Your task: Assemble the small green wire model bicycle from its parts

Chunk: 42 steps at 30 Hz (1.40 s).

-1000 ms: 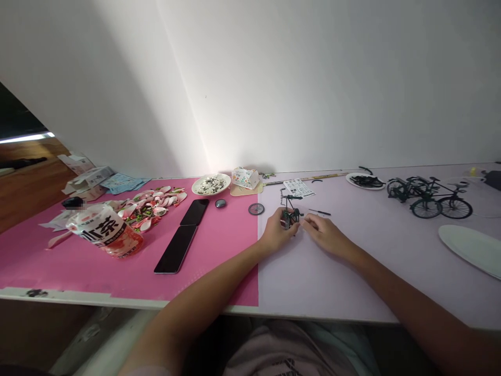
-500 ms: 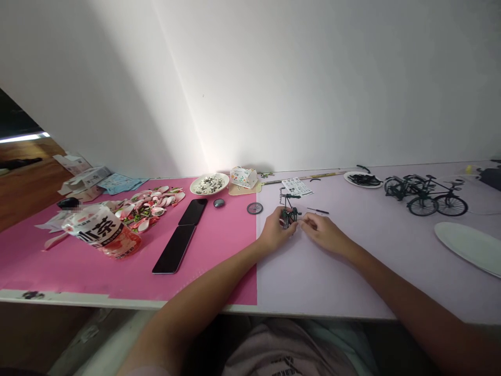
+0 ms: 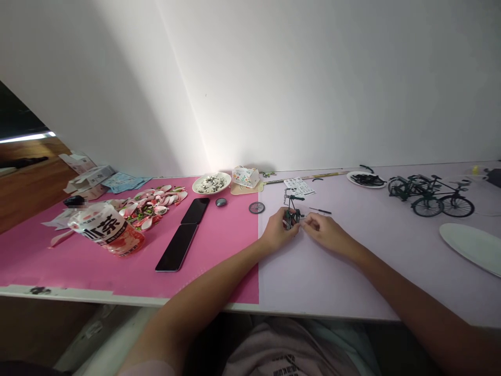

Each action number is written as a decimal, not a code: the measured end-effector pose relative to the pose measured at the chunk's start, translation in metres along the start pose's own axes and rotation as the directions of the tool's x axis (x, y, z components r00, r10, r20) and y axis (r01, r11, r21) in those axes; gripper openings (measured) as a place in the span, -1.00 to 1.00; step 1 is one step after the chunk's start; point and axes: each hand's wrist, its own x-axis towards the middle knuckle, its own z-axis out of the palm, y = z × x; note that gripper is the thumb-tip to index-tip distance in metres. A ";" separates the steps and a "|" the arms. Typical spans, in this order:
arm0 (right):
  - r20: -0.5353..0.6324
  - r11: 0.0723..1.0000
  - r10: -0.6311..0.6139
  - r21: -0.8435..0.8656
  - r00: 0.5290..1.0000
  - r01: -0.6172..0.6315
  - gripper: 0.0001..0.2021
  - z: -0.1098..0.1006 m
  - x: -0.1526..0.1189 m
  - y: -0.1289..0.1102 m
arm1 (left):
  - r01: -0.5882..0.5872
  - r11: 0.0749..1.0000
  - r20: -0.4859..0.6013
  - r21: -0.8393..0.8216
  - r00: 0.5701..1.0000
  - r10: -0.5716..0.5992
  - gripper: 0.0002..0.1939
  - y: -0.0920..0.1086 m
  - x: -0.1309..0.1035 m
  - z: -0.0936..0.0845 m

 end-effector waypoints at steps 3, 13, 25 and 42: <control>0.009 0.999 -0.041 -0.014 0.999 0.041 -0.59 0.001 0.002 0.005 | 0.000 1.000 0.003 -0.002 1.000 0.000 -0.63 -0.001 0.000 0.000; 0.049 1.000 0.010 -0.023 0.999 -0.009 -0.71 -0.001 0.001 0.003 | -0.024 1.000 -0.001 0.001 1.000 0.024 -0.65 0.000 0.000 -0.001; 0.063 0.999 -0.010 -0.049 0.998 0.014 -0.58 -0.003 0.001 0.000 | -0.021 1.000 0.013 0.018 1.000 0.021 -0.65 0.001 -0.001 -0.002; 0.089 0.997 -0.049 -0.060 0.995 0.055 -0.58 -0.002 0.002 0.005 | -0.018 1.000 0.021 0.019 1.000 0.018 -0.64 -0.004 0.001 -0.001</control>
